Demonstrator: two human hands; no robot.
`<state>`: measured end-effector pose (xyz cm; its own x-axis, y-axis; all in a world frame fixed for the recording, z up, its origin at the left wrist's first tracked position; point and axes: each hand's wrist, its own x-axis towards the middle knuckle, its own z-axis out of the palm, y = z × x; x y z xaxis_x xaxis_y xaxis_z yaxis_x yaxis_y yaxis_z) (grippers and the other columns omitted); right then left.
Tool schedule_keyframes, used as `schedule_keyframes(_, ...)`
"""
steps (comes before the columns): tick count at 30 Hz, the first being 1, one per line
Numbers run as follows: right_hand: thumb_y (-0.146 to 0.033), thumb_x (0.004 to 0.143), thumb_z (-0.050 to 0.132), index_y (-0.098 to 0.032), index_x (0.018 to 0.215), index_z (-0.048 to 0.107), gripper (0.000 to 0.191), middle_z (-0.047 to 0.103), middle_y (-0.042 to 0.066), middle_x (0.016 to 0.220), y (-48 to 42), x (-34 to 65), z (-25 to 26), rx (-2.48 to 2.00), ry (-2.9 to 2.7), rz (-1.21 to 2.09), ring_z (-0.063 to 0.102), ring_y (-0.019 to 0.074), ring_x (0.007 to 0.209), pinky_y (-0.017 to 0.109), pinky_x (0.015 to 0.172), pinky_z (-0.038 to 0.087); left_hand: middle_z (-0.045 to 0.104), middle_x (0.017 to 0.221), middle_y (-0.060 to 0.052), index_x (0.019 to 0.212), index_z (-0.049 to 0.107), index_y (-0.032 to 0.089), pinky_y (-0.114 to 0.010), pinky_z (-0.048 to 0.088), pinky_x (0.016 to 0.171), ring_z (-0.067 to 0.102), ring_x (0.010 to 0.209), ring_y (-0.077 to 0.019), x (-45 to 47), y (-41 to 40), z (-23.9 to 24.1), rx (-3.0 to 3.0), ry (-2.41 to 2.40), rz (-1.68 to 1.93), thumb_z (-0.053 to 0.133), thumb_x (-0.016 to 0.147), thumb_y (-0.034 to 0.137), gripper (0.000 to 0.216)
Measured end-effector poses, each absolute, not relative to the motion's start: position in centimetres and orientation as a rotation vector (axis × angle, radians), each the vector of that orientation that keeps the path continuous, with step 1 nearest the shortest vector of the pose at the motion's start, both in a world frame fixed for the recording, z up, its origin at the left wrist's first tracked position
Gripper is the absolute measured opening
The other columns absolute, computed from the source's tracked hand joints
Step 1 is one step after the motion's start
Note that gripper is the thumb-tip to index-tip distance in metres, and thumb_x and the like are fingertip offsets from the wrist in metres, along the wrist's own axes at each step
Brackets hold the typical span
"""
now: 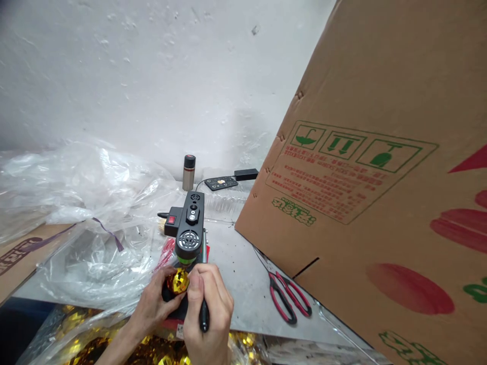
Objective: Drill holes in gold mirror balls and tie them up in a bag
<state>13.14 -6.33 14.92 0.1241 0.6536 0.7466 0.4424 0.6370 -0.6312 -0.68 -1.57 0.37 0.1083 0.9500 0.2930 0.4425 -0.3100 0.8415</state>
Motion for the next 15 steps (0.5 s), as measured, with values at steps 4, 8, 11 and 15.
schedule_keyframes(4,-0.009,0.095,0.038,-0.019,0.082,0.05,0.02,0.051,0.001,0.074,-6.3,13.2,14.8,-0.96,-1.51,0.199,0.05,0.0103,0.064,0.023,0.055,0.04,0.061,0.116,-0.013,0.112,0.054,0.017,-0.049,0.046,0.095,0.057,0.108,-0.0302,-0.5,-1.2,0.5,1.769,1.319,1.119,0.067,0.073,0.031,0.043)
schedule_keyframes(8,-0.007,0.094,0.038,-0.019,0.083,0.051,0.02,0.051,0.001,0.074,-6.2,13.3,14.6,-0.949,-1.529,0.18,0.05,0.0104,0.062,0.023,0.052,0.038,0.058,0.121,-0.012,0.116,0.051,0.019,-0.049,0.042,0.101,0.053,0.115,-0.0289,0.1,-1.1,0.8,1.666,1.251,1.113,0.066,0.076,0.035,0.046)
schedule_keyframes(11,-0.007,0.094,0.038,-0.019,0.081,0.05,0.021,0.051,0.001,0.073,-6.2,13.1,14.5,-0.948,-1.507,0.172,0.05,0.0105,0.062,0.024,0.051,0.037,0.06,0.117,-0.011,0.114,0.053,0.019,-0.05,0.042,0.098,0.054,0.11,-0.0293,0.5,-1.2,0.9,1.596,1.256,1.087,0.065,0.077,0.039,0.044)
schedule_keyframes(15,-0.009,0.095,0.039,-0.019,0.078,0.051,0.023,0.051,0.001,0.072,-6.3,12.5,14.2,-0.966,-1.423,0.177,0.051,0.0117,0.065,0.025,0.054,0.037,0.059,0.12,-0.012,0.119,0.052,0.019,-0.051,0.041,0.099,0.053,0.112,-0.03,0.5,-1.2,0.3,1.617,1.267,1.092,0.066,0.076,0.037,0.048)
